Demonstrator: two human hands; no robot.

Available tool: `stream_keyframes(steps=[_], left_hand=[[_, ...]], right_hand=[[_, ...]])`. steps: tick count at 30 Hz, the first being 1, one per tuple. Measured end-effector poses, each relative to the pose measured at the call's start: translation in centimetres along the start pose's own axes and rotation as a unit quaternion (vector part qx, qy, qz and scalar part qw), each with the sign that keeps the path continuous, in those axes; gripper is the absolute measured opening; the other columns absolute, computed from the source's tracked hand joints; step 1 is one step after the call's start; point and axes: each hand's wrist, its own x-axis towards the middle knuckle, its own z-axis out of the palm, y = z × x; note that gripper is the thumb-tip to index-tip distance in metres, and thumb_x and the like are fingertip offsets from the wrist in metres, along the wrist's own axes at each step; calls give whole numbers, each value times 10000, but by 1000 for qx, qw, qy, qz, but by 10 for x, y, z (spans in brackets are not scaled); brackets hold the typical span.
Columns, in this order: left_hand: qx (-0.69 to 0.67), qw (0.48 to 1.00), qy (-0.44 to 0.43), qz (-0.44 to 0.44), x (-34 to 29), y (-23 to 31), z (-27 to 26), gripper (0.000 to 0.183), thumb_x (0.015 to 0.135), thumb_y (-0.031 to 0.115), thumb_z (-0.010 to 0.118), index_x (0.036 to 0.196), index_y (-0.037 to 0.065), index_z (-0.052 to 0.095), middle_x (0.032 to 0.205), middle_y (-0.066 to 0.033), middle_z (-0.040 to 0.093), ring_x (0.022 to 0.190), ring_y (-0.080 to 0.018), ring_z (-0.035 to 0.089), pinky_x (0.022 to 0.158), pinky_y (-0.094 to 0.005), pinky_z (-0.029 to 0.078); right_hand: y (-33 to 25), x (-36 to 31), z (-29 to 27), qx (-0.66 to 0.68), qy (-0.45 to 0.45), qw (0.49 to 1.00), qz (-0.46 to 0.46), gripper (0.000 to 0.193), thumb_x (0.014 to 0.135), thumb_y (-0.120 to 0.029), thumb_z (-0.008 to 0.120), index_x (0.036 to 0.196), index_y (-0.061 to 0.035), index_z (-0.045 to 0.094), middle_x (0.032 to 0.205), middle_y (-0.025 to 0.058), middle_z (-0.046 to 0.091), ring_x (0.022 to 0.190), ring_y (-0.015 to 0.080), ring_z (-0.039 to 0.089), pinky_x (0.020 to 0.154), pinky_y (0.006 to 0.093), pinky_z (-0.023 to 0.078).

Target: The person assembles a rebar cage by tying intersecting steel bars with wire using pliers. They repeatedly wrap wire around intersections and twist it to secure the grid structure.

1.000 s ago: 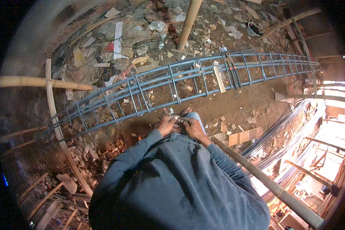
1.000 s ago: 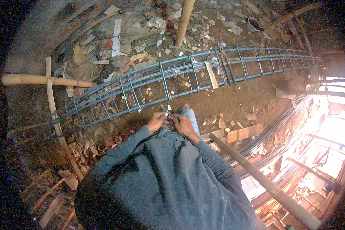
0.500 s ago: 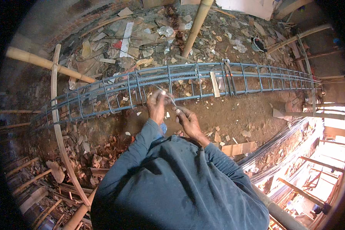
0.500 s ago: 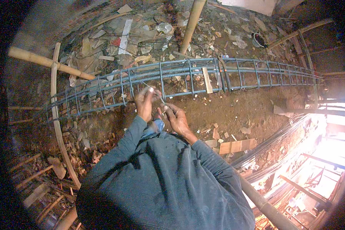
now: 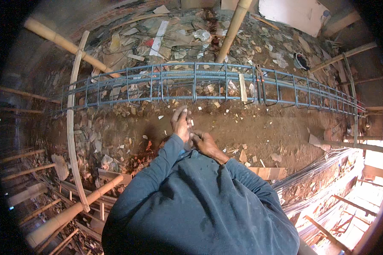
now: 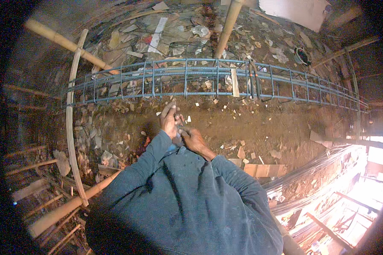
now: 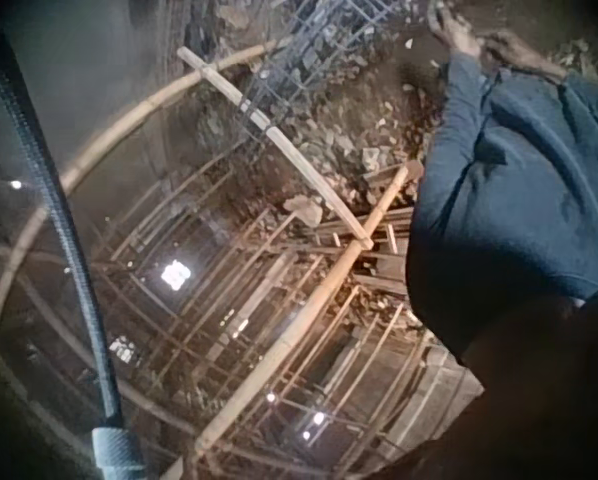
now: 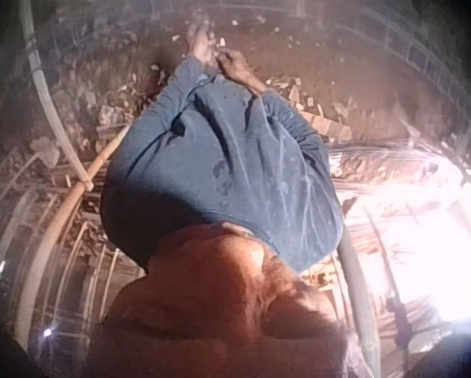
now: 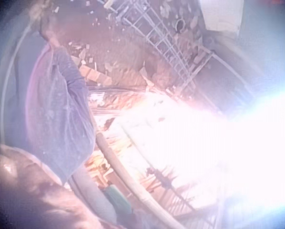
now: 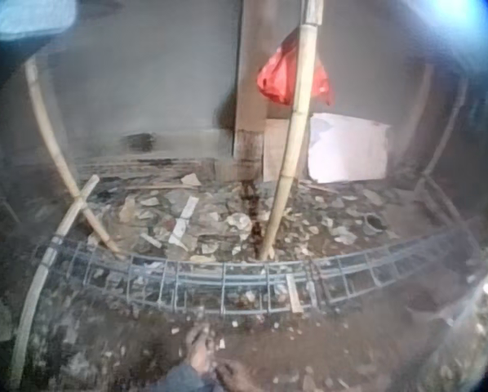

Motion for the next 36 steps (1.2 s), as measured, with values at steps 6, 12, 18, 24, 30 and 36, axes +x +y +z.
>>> stream_keyframes(steps=[6,12,18,24,30,36], left_hand=[[33,992,77,-93,63,-64,-59,242,1022,171,657,1253,103,639,913,-49,652,520,-84,484,373,-212,374],[58,995,55,-64,132,-77,-55,190,994,181,652,1170,111,659,914,0,589,610,-77,479,434,-208,358],[-17,998,18,-62,145,-85,-38,13,961,148,704,967,137,704,815,40,642,689,-92,569,574,-280,434],[-39,994,-5,-99,154,-87,-46,79,971,194,719,916,141,701,829,43,661,745,-104,576,652,-295,421],[-95,987,-54,-114,146,-70,-40,184,988,233,703,1144,136,705,1060,16,667,919,-128,598,761,-331,477],[141,989,52,-16,111,-49,-9,326,1028,310,649,1233,56,663,1111,-57,620,947,-215,590,812,-356,506]], right_hand=[[6,5,-10,-254,-21,967,-13,441,1026,-377,631,1291,-31,703,1057,199,774,920,268,750,848,421,563],[-46,40,-53,-257,66,958,-113,367,987,-267,668,1245,-7,698,1077,253,738,886,407,714,846,450,563],[-99,130,-78,-467,102,829,-292,341,833,-81,688,1173,-87,720,1110,186,671,1054,404,614,924,483,500],[-105,219,-67,-686,-66,623,-370,315,905,-182,580,1164,-139,755,1321,90,622,1238,324,544,1056,481,433],[-94,264,-71,-709,-126,562,-407,224,875,-249,611,958,-134,785,1106,100,742,1375,351,505,1155,559,328],[-130,252,-90,-778,-163,489,-358,197,876,-243,630,1012,-179,758,1075,47,703,1182,279,561,1043,493,406]])
